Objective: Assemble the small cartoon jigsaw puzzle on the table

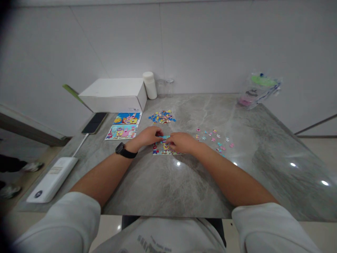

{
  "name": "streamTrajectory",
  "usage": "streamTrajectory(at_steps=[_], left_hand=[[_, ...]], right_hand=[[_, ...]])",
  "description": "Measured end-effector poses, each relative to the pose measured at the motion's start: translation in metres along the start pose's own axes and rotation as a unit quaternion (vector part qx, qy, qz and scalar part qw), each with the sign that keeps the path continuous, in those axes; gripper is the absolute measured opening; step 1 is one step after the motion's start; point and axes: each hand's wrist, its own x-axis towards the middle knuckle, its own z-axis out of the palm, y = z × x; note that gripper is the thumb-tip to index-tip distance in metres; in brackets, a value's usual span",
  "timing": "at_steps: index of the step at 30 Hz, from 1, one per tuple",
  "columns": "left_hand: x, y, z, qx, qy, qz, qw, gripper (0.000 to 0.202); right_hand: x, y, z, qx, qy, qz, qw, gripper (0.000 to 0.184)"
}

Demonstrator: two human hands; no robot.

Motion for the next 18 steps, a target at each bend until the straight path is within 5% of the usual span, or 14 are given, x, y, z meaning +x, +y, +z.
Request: streamTrajectory(at_steps=[10,18], left_hand=[[0.002,-0.004,0.0,-0.011,-0.003,-0.007,1.0,0.017],[0.002,0.002,-0.003,-0.038,0.114,0.032,0.992,0.022]], right_hand=[[-0.002,-0.002,-0.002,0.021,0.027,0.0,0.999,0.035],[-0.019,0.024,-0.034,0.039,0.128,0.042,0.99,0.029]])
